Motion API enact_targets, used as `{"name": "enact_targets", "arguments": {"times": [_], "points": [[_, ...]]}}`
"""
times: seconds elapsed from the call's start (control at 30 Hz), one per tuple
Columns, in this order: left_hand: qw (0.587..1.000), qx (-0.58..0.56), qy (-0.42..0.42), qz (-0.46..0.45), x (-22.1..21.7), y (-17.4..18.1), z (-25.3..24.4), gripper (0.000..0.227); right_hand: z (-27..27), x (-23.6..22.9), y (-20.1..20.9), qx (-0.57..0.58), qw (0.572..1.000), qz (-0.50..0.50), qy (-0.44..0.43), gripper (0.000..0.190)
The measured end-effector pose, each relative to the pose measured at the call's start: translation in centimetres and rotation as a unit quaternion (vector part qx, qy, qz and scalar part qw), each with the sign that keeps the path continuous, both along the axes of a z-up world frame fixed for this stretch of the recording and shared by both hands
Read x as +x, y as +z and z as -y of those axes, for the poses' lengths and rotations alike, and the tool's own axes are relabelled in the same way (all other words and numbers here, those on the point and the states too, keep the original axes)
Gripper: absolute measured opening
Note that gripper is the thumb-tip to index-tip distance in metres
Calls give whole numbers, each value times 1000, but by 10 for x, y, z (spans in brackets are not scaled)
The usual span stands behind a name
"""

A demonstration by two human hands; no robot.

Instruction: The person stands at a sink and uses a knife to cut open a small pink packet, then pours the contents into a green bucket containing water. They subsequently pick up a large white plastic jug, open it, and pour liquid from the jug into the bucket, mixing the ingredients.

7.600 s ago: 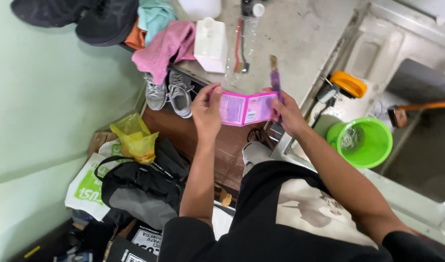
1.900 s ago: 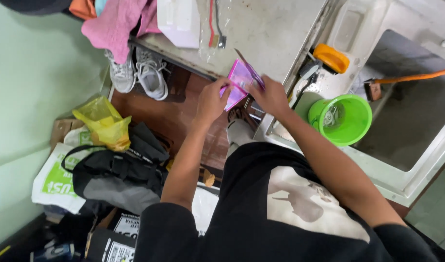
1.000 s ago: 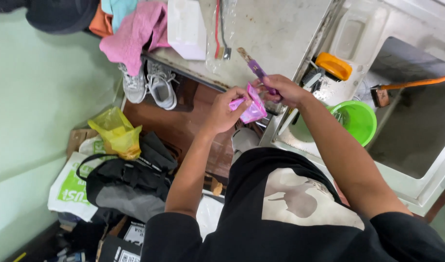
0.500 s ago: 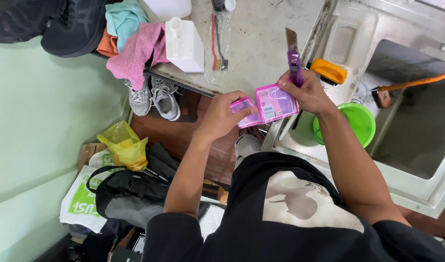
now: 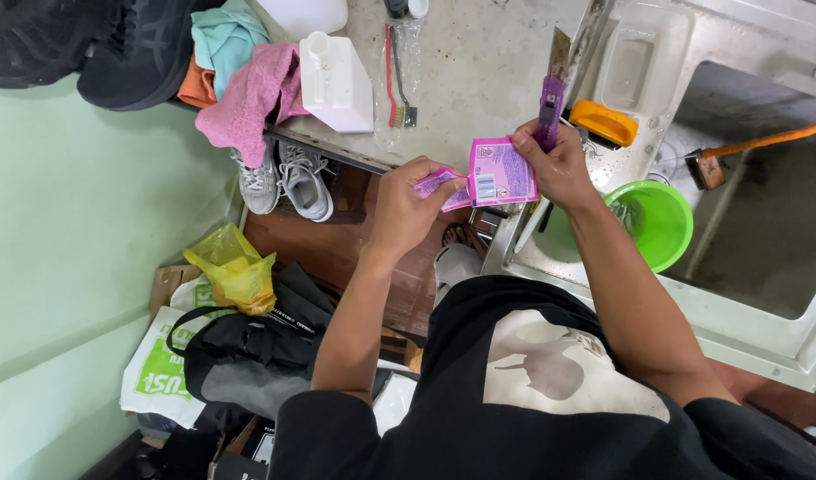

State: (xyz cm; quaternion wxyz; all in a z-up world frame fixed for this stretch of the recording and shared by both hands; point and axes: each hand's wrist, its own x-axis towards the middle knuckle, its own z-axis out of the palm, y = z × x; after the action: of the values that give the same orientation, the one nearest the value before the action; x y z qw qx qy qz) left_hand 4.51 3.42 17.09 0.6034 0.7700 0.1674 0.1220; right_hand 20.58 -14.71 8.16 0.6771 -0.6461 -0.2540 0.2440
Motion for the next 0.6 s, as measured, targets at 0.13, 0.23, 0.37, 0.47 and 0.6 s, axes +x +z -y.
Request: {"name": "enact_targets", "arguments": {"times": [0.13,0.23,0.37,0.47,0.6], "points": [[998,62,4,-22,1,-12,-5,7,-12,-6,13,-78,997,20,-14,17],[989,138,-19,-56,8,-42,-10,8,-6,6,-32,-198,977,76,-23,21],[951,229,-2,-208,9,-109,-5,16,-3,-26,-29,-314,939,137,18,34],[944,183,54,-270,-3,-125,-9,19,0,-60,-12,-355,918,146,94,33],[942,138,100,-290,-16,-139,-6,23,5,-73,-21,-405,881,176,169,31]]}}
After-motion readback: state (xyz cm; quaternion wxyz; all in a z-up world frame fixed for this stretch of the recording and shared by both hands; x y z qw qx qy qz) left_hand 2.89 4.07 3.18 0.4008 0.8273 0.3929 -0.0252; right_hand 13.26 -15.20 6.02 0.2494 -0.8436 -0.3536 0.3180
